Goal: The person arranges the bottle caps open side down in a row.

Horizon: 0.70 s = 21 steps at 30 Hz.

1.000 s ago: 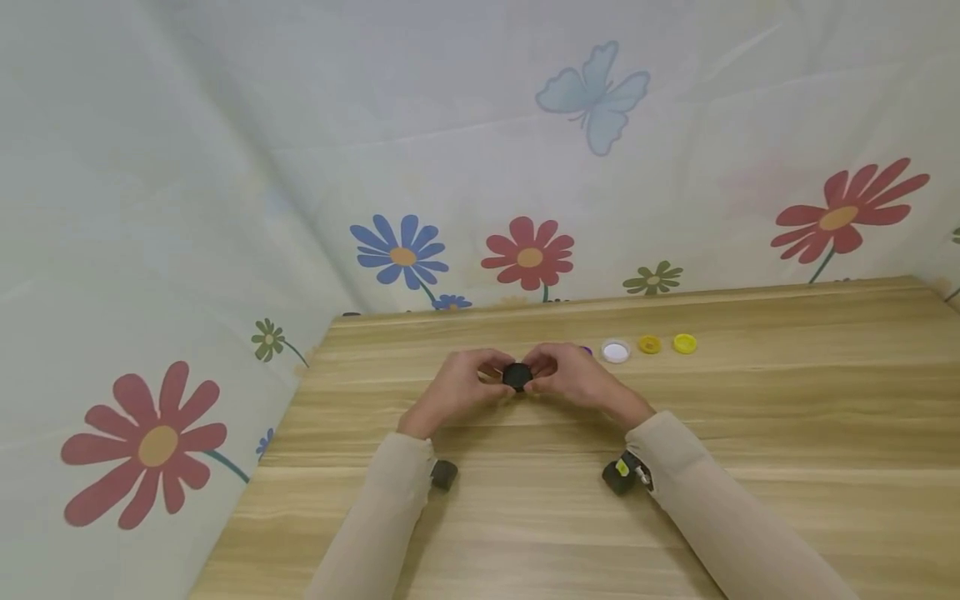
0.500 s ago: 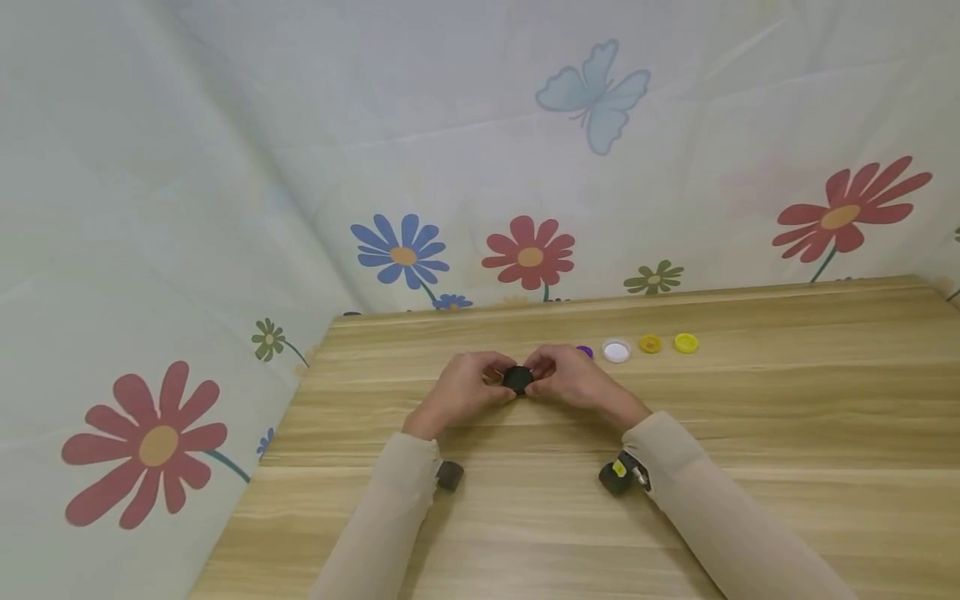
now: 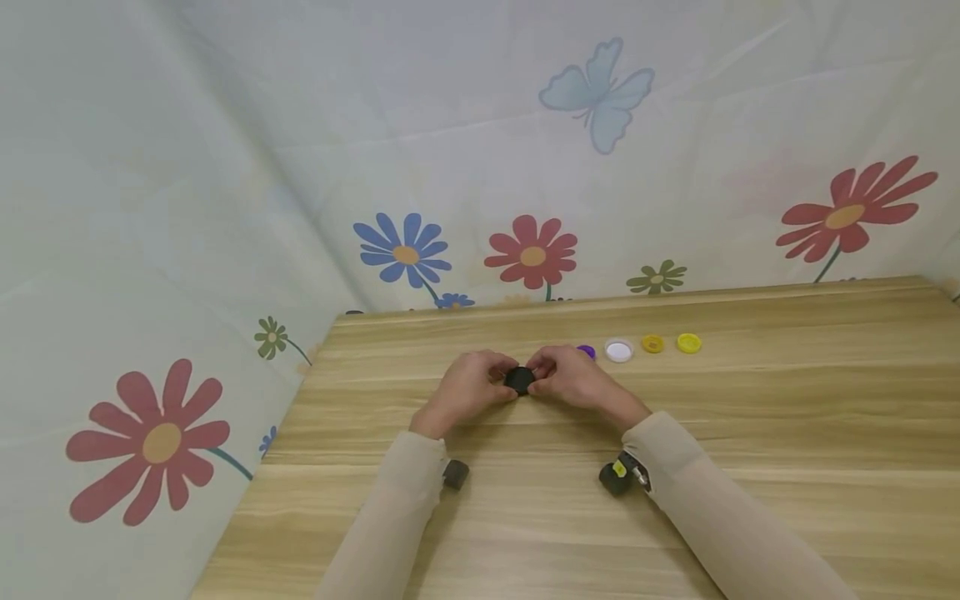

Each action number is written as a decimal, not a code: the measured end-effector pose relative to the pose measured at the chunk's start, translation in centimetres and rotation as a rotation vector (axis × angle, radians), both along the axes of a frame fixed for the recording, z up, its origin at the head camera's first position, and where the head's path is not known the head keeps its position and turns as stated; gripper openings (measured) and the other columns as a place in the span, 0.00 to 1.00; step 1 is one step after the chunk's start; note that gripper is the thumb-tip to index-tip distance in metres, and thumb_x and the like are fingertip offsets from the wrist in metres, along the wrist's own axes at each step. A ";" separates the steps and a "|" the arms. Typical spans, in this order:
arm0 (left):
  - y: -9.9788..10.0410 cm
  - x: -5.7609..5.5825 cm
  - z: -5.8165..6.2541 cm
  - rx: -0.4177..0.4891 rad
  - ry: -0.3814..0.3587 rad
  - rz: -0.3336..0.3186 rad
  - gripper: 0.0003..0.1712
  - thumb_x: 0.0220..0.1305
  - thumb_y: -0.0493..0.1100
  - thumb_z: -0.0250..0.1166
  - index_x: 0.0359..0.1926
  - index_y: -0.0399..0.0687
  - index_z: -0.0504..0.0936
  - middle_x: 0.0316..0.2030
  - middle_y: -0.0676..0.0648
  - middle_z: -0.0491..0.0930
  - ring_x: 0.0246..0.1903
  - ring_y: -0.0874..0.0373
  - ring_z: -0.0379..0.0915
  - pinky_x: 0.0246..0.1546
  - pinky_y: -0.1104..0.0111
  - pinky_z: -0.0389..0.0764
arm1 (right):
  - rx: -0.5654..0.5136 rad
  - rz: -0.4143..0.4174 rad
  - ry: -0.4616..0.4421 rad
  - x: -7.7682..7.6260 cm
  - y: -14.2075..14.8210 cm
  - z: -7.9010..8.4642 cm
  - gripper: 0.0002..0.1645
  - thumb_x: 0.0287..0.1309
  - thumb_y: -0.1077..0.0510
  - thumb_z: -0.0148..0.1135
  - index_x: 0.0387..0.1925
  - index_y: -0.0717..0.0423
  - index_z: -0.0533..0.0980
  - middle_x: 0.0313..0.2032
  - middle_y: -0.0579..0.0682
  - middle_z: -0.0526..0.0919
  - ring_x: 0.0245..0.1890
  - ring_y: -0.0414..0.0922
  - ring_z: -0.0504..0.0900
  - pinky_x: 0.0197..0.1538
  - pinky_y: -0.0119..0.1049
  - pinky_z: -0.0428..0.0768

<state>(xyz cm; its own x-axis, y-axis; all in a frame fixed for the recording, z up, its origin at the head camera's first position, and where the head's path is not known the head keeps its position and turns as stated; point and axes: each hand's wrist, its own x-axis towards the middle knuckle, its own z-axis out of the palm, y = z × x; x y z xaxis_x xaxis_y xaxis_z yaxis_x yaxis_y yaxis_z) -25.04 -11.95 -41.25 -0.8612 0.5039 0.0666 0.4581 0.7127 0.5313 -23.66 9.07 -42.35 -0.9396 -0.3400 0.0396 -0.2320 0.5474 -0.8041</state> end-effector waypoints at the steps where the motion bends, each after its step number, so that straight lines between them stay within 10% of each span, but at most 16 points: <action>1: 0.0 0.0 0.0 -0.006 0.003 0.002 0.20 0.63 0.36 0.78 0.56 0.40 0.88 0.52 0.44 0.87 0.51 0.50 0.83 0.57 0.57 0.81 | 0.002 0.001 -0.002 0.0 0.0 0.0 0.17 0.62 0.65 0.75 0.51 0.66 0.83 0.39 0.52 0.87 0.43 0.48 0.85 0.54 0.45 0.83; 21: 0.1 0.2 0.1 -0.009 0.001 0.007 0.26 0.60 0.36 0.80 0.60 0.37 0.86 0.52 0.41 0.85 0.51 0.48 0.82 0.56 0.57 0.82 | 0.012 -0.015 -0.002 0.3 -0.2 0.1 0.19 0.63 0.64 0.75 0.53 0.65 0.83 0.41 0.52 0.88 0.44 0.48 0.85 0.54 0.47 0.83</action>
<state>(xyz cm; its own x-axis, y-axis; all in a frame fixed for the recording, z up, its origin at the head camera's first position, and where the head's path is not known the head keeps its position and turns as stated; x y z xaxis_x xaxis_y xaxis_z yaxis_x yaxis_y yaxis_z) -24.86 -11.89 -41.17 -0.8643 0.4989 0.0632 0.4542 0.7206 0.5239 -23.40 8.86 -42.20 -0.9447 -0.3260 0.0341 -0.2221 0.5602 -0.7980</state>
